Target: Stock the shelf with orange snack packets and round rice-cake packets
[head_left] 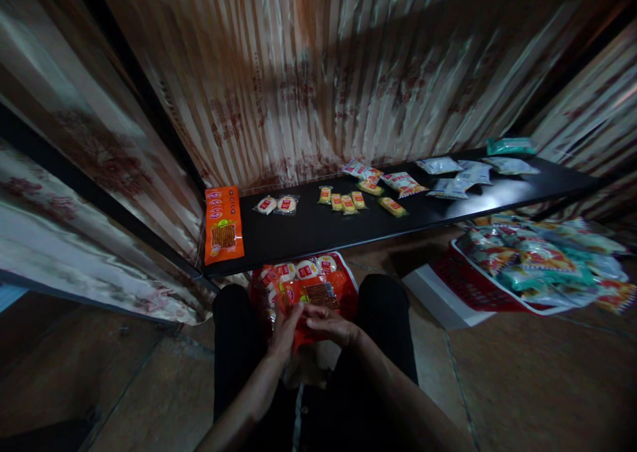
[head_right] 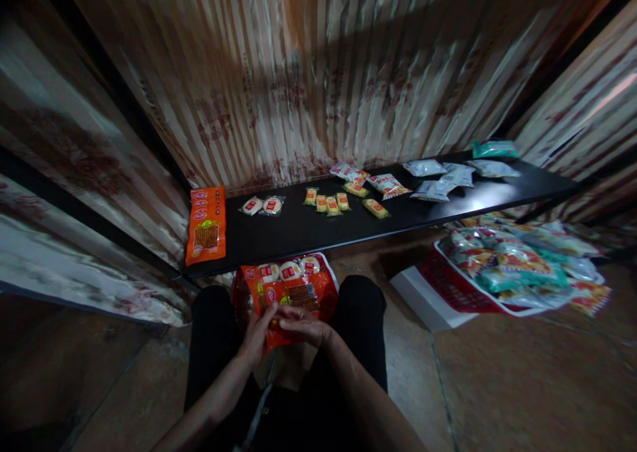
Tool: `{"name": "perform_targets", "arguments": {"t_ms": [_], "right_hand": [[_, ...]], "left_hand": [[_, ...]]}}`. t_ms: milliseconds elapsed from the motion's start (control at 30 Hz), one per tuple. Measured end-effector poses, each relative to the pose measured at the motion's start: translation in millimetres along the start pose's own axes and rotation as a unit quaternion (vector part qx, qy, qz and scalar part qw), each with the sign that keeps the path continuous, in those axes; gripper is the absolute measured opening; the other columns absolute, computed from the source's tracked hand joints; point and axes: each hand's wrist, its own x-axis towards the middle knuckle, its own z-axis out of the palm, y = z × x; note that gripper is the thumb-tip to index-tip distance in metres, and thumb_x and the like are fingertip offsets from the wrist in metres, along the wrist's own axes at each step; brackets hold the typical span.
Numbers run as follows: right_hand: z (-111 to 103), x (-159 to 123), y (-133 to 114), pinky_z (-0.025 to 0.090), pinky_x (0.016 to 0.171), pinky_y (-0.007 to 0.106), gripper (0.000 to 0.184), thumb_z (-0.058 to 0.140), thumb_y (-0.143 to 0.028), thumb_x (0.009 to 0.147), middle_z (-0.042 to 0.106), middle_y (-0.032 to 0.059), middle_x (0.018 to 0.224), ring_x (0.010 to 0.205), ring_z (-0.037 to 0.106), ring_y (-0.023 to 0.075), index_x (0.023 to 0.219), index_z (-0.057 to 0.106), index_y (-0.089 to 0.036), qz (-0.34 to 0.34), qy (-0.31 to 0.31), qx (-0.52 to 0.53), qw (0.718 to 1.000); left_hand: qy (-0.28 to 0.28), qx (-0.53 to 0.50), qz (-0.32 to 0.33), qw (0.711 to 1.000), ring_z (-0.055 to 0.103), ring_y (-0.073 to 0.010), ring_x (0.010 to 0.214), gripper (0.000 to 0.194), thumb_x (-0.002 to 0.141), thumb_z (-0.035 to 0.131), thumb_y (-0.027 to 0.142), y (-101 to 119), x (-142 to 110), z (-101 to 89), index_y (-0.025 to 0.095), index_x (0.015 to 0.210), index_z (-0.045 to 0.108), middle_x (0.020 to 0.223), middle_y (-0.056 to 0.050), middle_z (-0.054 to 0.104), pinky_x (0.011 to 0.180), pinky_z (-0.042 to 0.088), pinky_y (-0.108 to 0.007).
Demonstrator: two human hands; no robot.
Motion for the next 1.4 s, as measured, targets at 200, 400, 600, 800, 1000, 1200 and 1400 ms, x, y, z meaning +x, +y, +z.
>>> {"name": "perform_targets", "arguments": {"t_ms": [200,400,600,800,1000,1200,1400], "right_hand": [[-10,3,10,0.030,0.107,0.045,0.053,0.074,-0.038,0.070,0.061,0.0096,0.124,0.121,0.051,0.0240,0.119,0.059,-0.022,-0.020,0.005,-0.016,1.000],[-21,10,16,0.035,0.104,0.045,0.054,0.070,-0.043,0.073,0.059,0.0128,0.125,0.116,0.055,0.0242,0.121,0.057,-0.022,-0.038,0.115,-0.009,0.993],[-33,15,25,0.040,0.100,0.042,0.044,0.070,-0.041,0.073,0.065,0.0096,0.116,0.105,0.061,0.0219,0.113,0.061,-0.024,-0.030,0.192,-0.018,0.981],[-33,17,28,0.047,0.090,0.036,0.039,0.073,-0.038,0.069,0.067,0.0031,0.110,0.098,0.062,0.0195,0.106,0.064,-0.029,-0.020,0.224,0.005,0.974],[-24,17,26,0.052,0.072,0.028,0.034,0.078,-0.033,0.064,0.072,0.0005,0.091,0.076,0.066,0.0160,0.097,0.067,-0.028,-0.008,0.216,0.037,0.976],[-9,12,11,0.052,0.072,0.030,0.041,0.079,-0.030,0.061,0.072,0.0002,0.086,0.074,0.067,0.0165,0.100,0.066,-0.024,-0.030,0.167,0.077,0.983],[-1,7,-1,0.051,0.078,0.035,0.043,0.078,-0.029,0.063,0.073,0.0036,0.094,0.085,0.068,0.0215,0.103,0.064,-0.023,-0.040,0.145,0.090,0.985]], "left_hand": [[0.047,-0.105,-0.039,0.993,0.067,-0.0263,0.091,0.046,0.065,0.071,0.039,-1,2,-0.1,0.018,0.104,0.060,0.096,-0.008,0.071,0.075,0.055,-0.037],[0.043,-0.197,-0.087,0.976,0.067,-0.0249,0.092,0.038,0.074,0.063,0.033,19,-2,-0.7,0.017,0.108,0.059,0.101,-0.009,0.070,0.077,0.054,-0.037],[0.012,-0.200,-0.107,0.974,0.068,-0.0270,0.088,0.045,0.076,0.061,0.035,32,-8,-1.2,0.015,0.115,0.056,0.101,-0.011,0.070,0.078,0.054,-0.042],[-0.024,-0.222,-0.153,0.963,0.068,-0.0262,0.084,0.043,0.075,0.064,0.033,35,-10,-10.5,0.014,0.113,0.058,0.096,-0.010,0.071,0.081,0.052,-0.042],[-0.026,-0.223,-0.176,0.958,0.068,-0.0267,0.085,0.039,0.077,0.063,0.034,32,-11,-12.7,0.013,0.109,0.060,0.094,-0.011,0.071,0.080,0.052,-0.042],[0.010,-0.193,-0.139,0.971,0.068,-0.0258,0.082,0.037,0.071,0.069,0.030,29,-7,-15.8,0.013,0.102,0.061,0.088,-0.009,0.072,0.081,0.052,-0.041],[0.004,-0.134,-0.100,0.986,0.069,-0.0243,0.075,0.035,0.062,0.077,0.029,33,-5,-20.8,0.013,0.091,0.064,0.080,-0.009,0.072,0.076,0.053,-0.038]]}}
